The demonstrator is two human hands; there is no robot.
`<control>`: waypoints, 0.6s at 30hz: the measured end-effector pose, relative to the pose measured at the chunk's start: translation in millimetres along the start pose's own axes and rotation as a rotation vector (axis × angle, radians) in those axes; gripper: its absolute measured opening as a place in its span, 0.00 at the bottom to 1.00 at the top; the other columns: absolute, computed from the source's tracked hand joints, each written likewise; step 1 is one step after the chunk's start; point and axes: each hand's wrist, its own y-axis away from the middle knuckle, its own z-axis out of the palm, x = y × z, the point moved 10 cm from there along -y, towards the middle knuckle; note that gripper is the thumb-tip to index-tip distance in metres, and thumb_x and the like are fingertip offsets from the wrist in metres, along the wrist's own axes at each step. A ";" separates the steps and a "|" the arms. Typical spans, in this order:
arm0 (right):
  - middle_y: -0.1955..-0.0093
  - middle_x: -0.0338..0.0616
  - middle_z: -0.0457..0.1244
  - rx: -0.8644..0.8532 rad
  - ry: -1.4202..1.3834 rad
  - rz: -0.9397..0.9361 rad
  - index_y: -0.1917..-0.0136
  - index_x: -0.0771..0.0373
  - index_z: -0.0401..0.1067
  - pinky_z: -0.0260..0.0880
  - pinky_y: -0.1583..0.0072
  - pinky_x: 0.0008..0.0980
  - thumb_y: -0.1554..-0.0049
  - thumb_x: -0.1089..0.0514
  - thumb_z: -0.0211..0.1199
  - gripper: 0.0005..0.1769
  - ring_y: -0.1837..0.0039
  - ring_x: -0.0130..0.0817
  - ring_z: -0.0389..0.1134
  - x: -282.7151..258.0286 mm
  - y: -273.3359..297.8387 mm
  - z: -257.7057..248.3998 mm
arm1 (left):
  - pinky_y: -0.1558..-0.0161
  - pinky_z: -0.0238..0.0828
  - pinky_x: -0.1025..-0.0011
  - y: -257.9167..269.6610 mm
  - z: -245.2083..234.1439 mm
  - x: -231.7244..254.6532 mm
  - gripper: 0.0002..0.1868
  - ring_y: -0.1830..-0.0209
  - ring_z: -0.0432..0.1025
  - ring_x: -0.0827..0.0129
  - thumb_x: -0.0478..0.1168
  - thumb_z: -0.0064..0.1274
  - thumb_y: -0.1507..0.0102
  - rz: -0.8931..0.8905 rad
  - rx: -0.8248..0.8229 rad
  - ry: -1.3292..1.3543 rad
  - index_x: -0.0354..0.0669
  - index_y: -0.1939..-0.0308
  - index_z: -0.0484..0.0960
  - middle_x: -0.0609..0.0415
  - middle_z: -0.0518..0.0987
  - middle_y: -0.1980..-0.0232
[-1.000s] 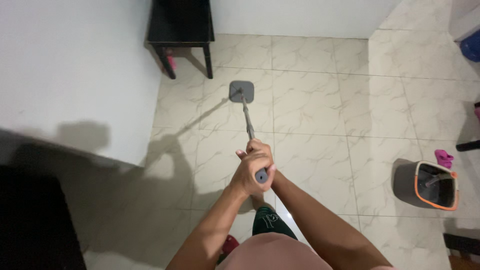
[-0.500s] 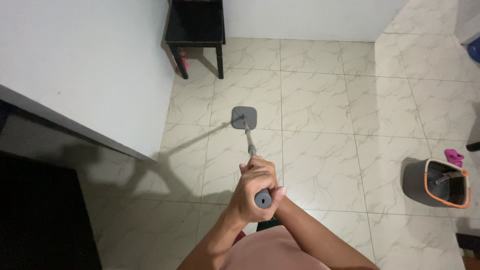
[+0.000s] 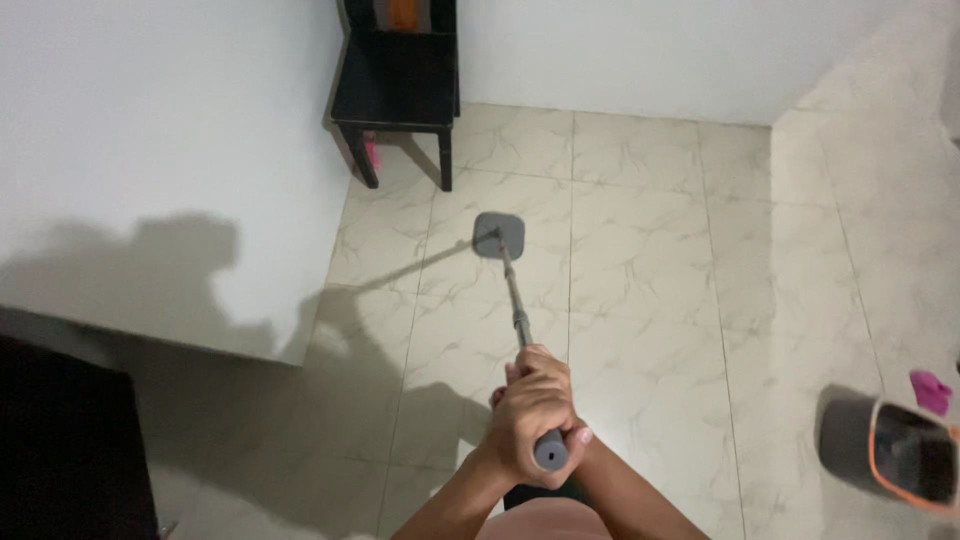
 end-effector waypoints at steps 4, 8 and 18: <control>0.68 0.39 0.50 -0.076 -0.093 -0.029 0.67 0.64 0.53 0.49 0.59 0.36 0.42 0.70 0.58 0.17 0.64 0.32 0.48 52.9 -50.8 -10.6 | 0.59 0.68 0.63 -34.7 26.2 -83.7 0.10 0.69 0.69 0.59 0.31 0.57 0.46 -0.017 -0.087 -0.087 0.39 0.77 0.70 0.50 0.72 0.73; 0.67 0.38 0.50 -0.041 -0.090 -0.013 0.67 0.62 0.55 0.50 0.61 0.33 0.42 0.69 0.57 0.16 0.63 0.31 0.48 86.3 -104.4 -20.7 | 0.60 0.68 0.64 -70.9 39.7 -151.0 0.12 0.68 0.72 0.58 0.32 0.60 0.45 -0.169 -0.156 -0.136 0.38 0.78 0.71 0.49 0.75 0.71; 0.69 0.39 0.48 -0.102 -0.025 0.070 0.67 0.62 0.57 0.49 0.66 0.32 0.46 0.64 0.68 0.19 0.67 0.31 0.46 98.4 -96.3 1.9 | 0.57 0.70 0.64 -54.4 21.5 -147.6 0.07 0.64 0.74 0.57 0.30 0.57 0.45 -0.160 -0.077 -0.168 0.37 0.74 0.74 0.48 0.77 0.69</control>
